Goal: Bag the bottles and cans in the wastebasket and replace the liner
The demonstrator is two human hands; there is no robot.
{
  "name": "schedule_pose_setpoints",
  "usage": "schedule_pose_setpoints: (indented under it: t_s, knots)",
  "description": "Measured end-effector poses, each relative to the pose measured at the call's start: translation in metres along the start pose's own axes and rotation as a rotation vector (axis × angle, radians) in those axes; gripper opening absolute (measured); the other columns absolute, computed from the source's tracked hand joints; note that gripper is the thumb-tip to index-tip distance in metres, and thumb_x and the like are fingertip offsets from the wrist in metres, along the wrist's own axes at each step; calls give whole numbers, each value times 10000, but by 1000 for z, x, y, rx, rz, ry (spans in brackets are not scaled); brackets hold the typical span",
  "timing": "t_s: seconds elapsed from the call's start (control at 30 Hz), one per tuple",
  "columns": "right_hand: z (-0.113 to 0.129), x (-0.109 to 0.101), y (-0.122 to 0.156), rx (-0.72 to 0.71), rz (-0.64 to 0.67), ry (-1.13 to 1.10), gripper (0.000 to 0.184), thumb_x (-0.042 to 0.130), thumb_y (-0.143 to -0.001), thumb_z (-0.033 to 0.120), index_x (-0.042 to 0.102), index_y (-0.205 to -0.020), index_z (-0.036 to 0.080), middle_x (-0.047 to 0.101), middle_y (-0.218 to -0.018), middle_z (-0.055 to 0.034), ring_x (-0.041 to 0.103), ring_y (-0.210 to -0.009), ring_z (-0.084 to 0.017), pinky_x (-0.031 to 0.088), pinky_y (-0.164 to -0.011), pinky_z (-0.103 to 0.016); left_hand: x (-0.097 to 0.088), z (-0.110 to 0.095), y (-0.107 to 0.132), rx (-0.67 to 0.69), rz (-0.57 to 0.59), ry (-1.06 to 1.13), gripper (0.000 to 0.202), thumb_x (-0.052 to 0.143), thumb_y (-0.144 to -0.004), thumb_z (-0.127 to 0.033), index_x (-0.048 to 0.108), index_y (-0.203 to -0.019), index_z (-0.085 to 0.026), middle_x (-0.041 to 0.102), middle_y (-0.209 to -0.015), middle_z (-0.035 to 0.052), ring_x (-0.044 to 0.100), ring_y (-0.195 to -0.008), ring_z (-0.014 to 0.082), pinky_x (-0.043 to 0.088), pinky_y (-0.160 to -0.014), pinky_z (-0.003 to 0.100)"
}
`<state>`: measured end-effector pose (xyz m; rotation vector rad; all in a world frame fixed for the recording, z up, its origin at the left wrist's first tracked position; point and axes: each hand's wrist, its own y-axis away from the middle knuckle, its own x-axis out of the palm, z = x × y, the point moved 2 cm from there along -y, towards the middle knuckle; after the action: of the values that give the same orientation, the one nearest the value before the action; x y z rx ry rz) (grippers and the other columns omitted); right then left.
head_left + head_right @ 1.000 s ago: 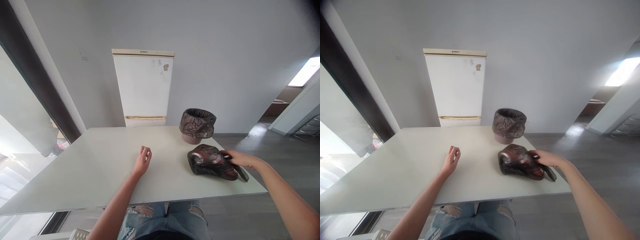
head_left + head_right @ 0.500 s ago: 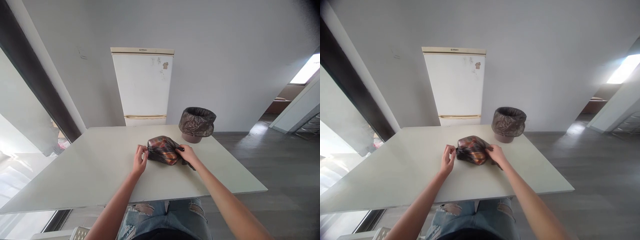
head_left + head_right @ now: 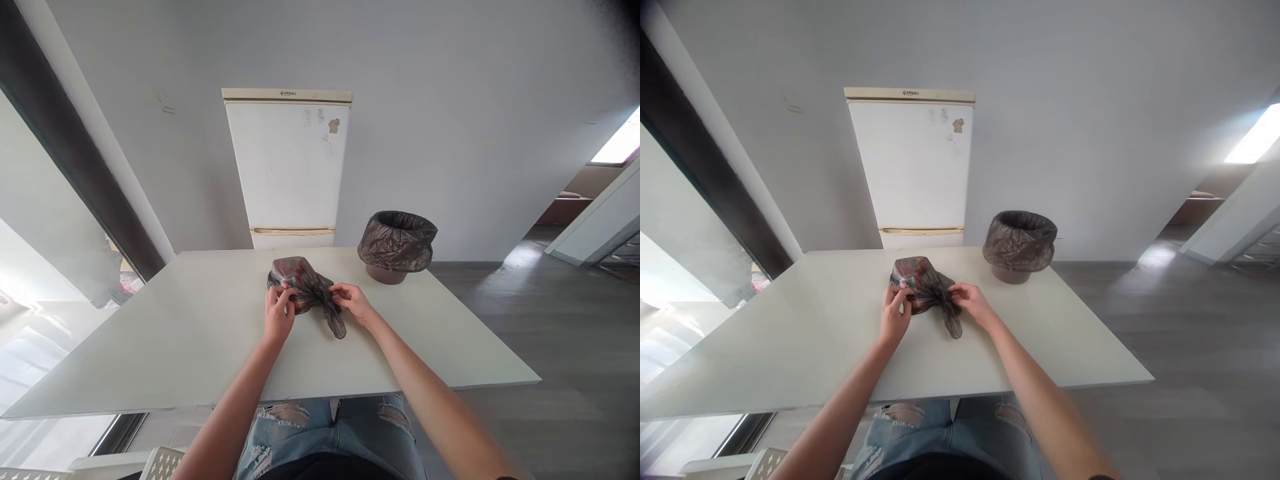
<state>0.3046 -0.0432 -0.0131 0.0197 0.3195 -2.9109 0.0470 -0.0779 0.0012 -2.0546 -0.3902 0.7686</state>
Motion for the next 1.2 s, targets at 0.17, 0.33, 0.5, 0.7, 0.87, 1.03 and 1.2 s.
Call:
schedule_pose_setpoints:
  t_s: [0.17, 0.33, 0.5, 0.7, 0.87, 1.03, 1.2]
  knots:
    - [-7, 10, 1, -120, -34, 13, 242, 792, -724, 305, 763, -950, 221, 757, -1005, -50, 713, -963, -214, 557, -921, -368, 4, -2, 5, 51, 54, -81, 322, 510, -919, -54, 757, -919, -259, 580, -980, 105, 570, -910, 251, 529, -857, 424]
    - [5, 23, 9, -234, -52, 126, 113, 722, -819, 287, 792, -886, 228, 744, -940, -49, 684, -893, -207, 544, -860, -353, 14, -20, 10, 156, 190, -179, 301, 604, -920, -114, 783, -1080, -296, 700, -1132, 124, 638, -1024, 298, 481, -936, 486]
    - [14, 31, 16, -261, -81, 200, 110, 706, -854, 278, 789, -914, 236, 757, -913, -34, 663, -819, -196, 525, -813, -334, 18, -25, 8, 179, 279, -140, 218, 622, -993, -213, 756, -1142, -300, 768, -1166, 77, 664, -1116, 290, 415, -1057, 511]
    - [17, 26, 20, -217, -149, 169, 232, 644, -947, 445, 705, -961, 221, 731, -881, -34, 668, -805, -201, 517, -753, -316, 14, -22, 5, 162, 303, -184, 231, 690, -982, -346, 702, -1205, -289, 783, -1104, 85, 667, -1053, 312, 360, -1069, 545]
    - [15, 21, 18, -191, -253, 151, 208, 592, -938, 430, 636, -983, 232, 686, -853, -21, 620, -757, -189, 497, -712, -309, 15, -18, 5, 165, 347, -205, 159, 654, -948, -165, 711, -1046, -276, 768, -1039, 72, 665, -1007, 291, 345, -1049, 518]
    - [10, 12, 13, -129, -396, 143, 157, 533, -907, 384, 585, -962, 246, 612, -806, -9, 529, -664, -170, 445, -608, -295, 11, -16, 4, 137, 281, -212, 213, 541, -981, -105, 673, -1014, -268, 733, -930, 51, 673, -955, 272, 347, -1000, 472]
    - [-2, 0, 8, -17, -551, 166, 252, 442, -959, 487, 534, -947, 252, 557, -754, -18, 478, -609, -181, 406, -529, -314, 8, -15, 2, 28, 191, -160, 184, 479, -984, -107, 595, -1008, -248, 685, -933, 75, 644, -900, 273, 388, -935, 435]
